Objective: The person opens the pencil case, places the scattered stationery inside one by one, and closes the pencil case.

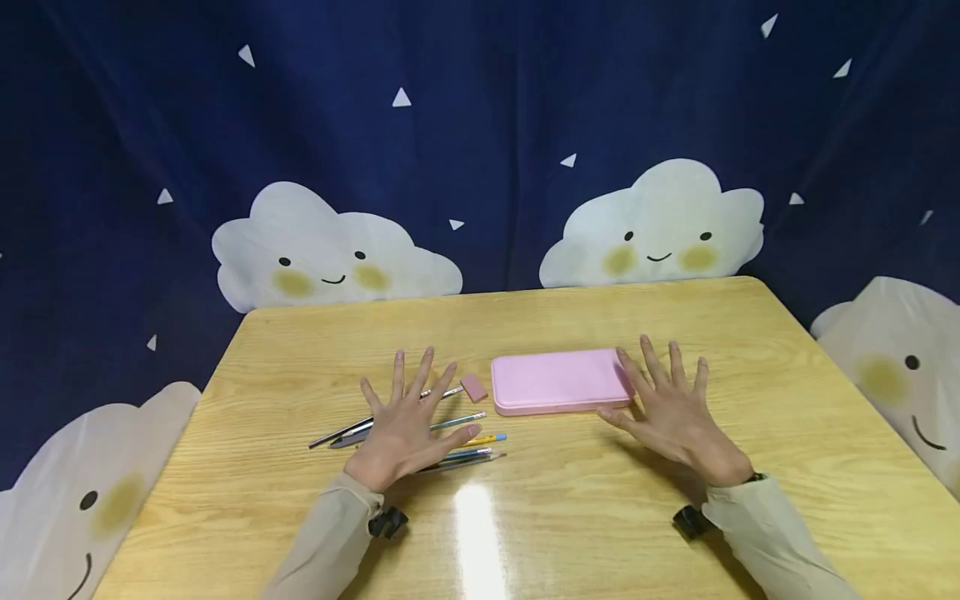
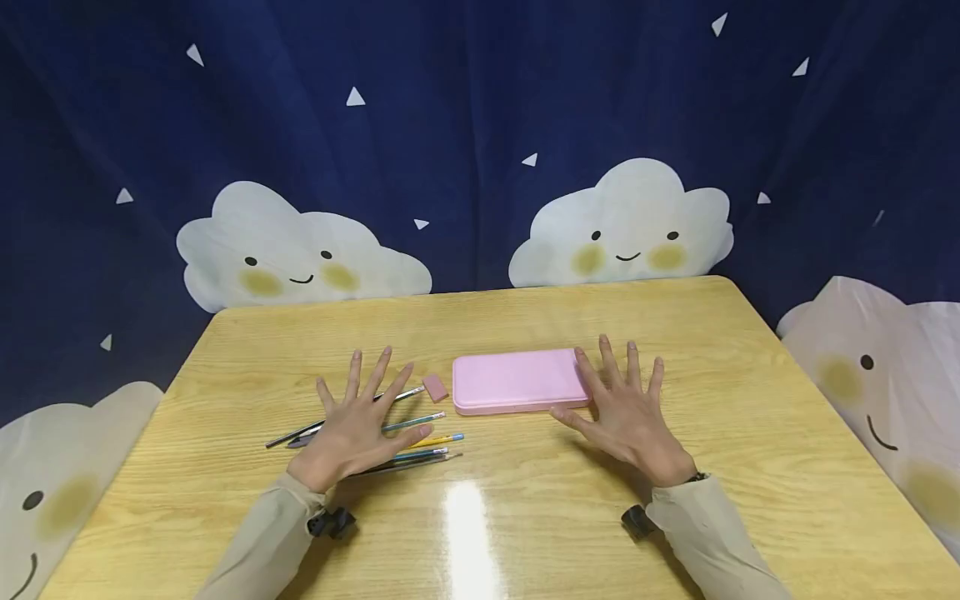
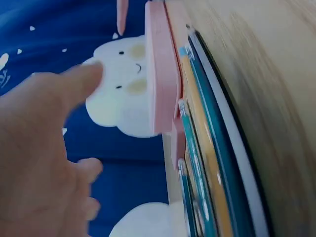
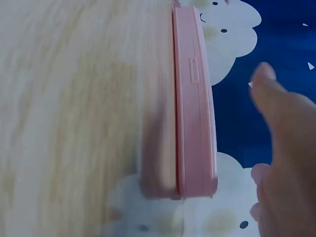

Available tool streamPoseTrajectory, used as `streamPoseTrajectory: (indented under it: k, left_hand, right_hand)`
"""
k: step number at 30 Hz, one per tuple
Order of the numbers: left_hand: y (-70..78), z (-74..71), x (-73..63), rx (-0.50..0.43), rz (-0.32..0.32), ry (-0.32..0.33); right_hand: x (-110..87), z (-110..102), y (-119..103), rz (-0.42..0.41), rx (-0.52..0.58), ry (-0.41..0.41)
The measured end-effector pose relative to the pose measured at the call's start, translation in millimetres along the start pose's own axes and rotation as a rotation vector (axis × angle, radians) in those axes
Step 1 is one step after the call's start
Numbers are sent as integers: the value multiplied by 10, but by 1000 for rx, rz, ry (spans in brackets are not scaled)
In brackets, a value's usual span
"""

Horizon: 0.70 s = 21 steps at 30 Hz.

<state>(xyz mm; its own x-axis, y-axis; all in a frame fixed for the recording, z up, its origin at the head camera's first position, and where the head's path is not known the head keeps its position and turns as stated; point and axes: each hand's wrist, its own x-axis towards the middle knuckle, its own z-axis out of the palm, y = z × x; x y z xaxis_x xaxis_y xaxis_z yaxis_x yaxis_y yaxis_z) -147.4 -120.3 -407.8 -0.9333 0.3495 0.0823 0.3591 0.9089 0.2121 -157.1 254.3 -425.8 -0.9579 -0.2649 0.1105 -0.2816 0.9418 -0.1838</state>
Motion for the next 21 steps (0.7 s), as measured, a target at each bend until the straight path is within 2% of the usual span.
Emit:
streamPoseTrajectory:
  k: [3,6,8,10,12,15,18,21]
  left_hand:
    - [89,10,84,-38,176,111]
    - [289,31,240,-44,428,234]
    - [488,59,376,0,563,262]
    - [705,118,535,84,650,243]
    - [897,198,679,153,674,171]
    - [1085,351,850,202,638,72]
    - [1152,458,923,180,570,18]
    - [1187,497,940,177,549,5]
  right_hand:
    - [0,23,30,-22,78,-37]
    - [37,82,124,-96,223,-47]
    - [96,133,203,-133,367,-65]
    - [177,183,279,-143,557,-91]
    - [258,222,341,-126,743,-117]
    - [342,287,415,-112,914,-117]
    - [364,336,454,-108,901,-105]
    - [353,346,474,-86,854,-101]
